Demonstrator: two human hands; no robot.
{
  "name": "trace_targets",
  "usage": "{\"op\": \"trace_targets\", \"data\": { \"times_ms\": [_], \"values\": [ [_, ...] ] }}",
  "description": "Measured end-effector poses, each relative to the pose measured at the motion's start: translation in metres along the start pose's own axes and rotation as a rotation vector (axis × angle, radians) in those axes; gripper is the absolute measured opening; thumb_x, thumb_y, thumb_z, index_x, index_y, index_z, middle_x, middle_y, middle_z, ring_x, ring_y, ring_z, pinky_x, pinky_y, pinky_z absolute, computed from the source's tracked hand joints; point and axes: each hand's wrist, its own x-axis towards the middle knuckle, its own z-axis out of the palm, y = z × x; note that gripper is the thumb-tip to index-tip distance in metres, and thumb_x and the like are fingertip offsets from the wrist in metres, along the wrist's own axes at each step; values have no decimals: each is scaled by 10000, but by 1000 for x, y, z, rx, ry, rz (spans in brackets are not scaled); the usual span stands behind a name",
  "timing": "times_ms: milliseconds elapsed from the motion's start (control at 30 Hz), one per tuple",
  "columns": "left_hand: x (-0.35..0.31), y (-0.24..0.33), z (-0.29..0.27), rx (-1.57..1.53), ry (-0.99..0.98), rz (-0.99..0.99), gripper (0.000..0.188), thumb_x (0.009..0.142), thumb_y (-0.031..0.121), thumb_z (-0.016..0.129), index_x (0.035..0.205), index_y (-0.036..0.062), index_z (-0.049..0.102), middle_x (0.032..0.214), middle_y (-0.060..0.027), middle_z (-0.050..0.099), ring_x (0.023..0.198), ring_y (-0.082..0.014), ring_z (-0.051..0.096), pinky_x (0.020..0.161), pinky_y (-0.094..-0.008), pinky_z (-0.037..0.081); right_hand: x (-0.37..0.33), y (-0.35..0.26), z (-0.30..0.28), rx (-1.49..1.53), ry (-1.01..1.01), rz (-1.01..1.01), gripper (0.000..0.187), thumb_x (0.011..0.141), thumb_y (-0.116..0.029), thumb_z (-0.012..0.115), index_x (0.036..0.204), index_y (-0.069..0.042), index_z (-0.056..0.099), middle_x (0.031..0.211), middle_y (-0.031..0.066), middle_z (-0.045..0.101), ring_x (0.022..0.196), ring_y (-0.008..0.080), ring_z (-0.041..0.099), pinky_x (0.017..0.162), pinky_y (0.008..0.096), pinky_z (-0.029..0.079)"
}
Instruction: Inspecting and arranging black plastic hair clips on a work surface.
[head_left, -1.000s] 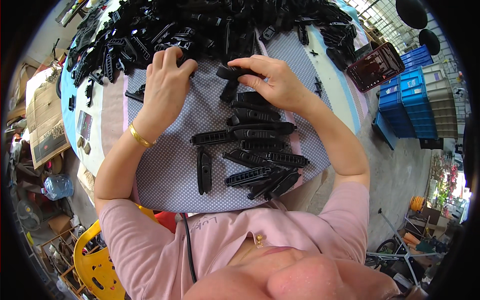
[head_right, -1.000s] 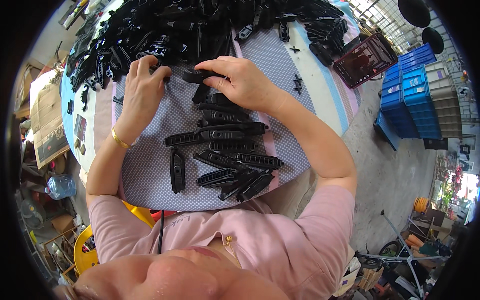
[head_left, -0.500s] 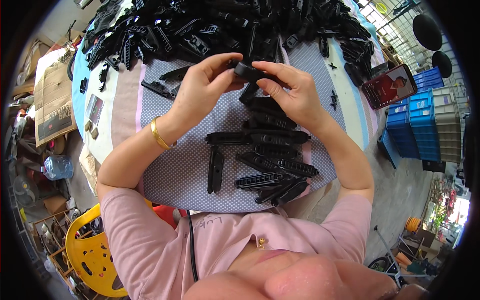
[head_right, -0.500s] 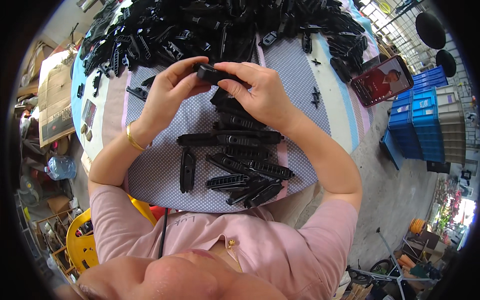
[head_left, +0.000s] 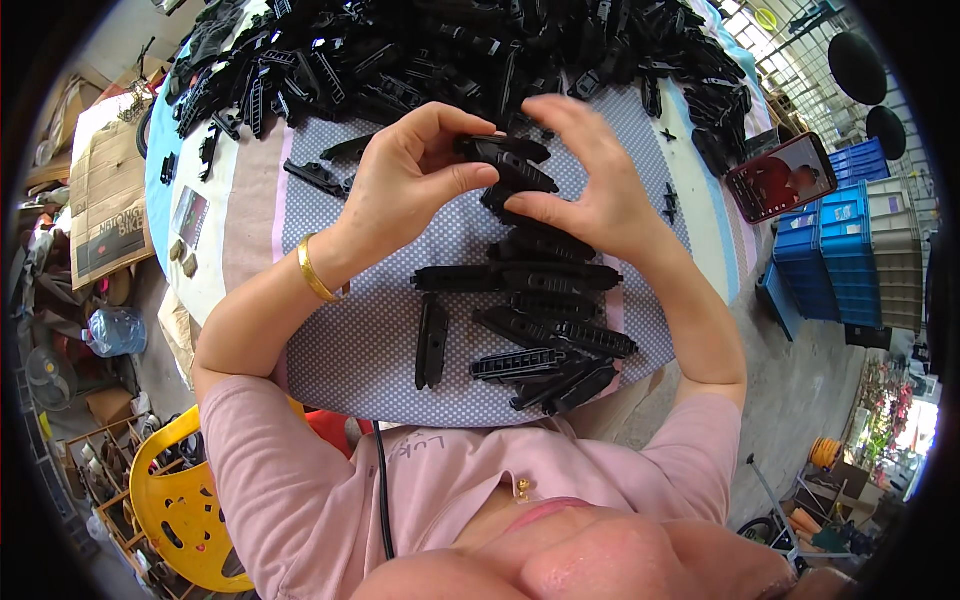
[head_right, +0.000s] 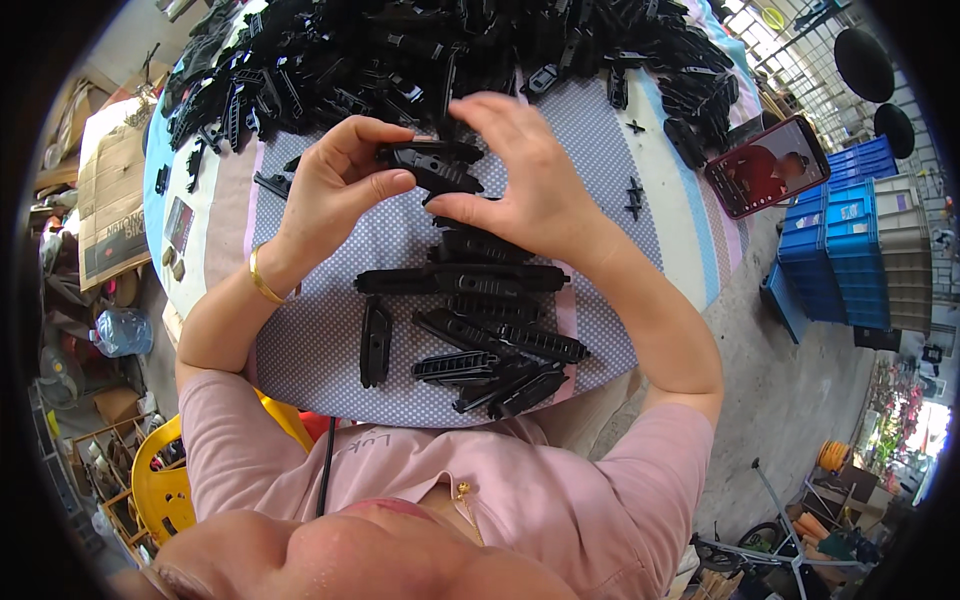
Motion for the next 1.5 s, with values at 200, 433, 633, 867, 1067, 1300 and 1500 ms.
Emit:
{"op": "trace_targets", "data": {
  "times_ms": [200, 433, 633, 867, 1067, 1300, 1500],
  "values": [
    [-1, -3, 0, -23, -63, 69, 295, 767, -72, 659, 1038, -21, 553, 958, -66, 626, 889, -99, 614, 798, -216, 519, -2, -6, -3, 60, -141, 90, 455, 677, -223, 775, 1046, -10, 616, 970, 132, 650, 926, 288, 607, 820, 342, 452],
    [3, 1, -2, -20, -130, 98, 313, 792, -22, 655, 1082, -13, 538, 1002, -66, 610, 909, -115, 609, 812, -237, 519, -1, -3, -7, -27, -56, -43, 346, 696, -174, 758, 968, 3, 639, 887, 121, 661, 801, 260, 610, 746, 329, 460],
    [12, -19, -6, 159, -246, 64, 395, 916, 210, 537, 1278, 61, 478, 1218, -105, 501, 1116, -191, 497, 894, -315, 460, 4, 17, -33, 162, -362, 380, 319, 777, -131, 658, 1073, -14, 635, 855, 94, 652, 695, 115, 560, 636, 257, 456],
    [11, -28, -1, 761, -322, 289, 251, 865, 164, 570, 1087, 55, 612, 1066, -114, 532, 1017, -266, 496, 879, -337, 424, -8, 18, -22, -52, -593, -51, 281, 828, -221, 627, 1008, -7, 650, 832, 112, 640, 747, 193, 611, 656, 288, 474],
    [4, -19, -2, 782, -230, 250, 246, 750, 38, 645, 993, 45, 605, 977, -90, 572, 913, -259, 548, 786, -319, 465, 5, 69, -34, -149, 89, 333, 301, 867, -292, 590, 1019, -41, 660, 864, 96, 656, 797, 195, 610, 730, 315, 490],
    [8, -22, -7, 219, -80, -109, 478, 825, -6, 545, 1292, 5, 446, 1012, -84, 580, 895, -137, 589, 804, -250, 480, -3, 126, -43, -851, 89, 448, 336, 826, -342, 597, 1011, -68, 659, 911, 121, 658, 852, 290, 618, 754, 390, 494],
    [8, -20, -9, -239, -108, -360, 402, 896, 75, 512, 1277, -40, 452, 1015, -85, 616, 854, -117, 595, 769, -219, 490, 4, 84, -39, -588, 113, 511, 392, 785, -259, 644, 1130, -83, 587, 892, 89, 656, 792, 234, 641, 706, 345, 511]
  ]
}}
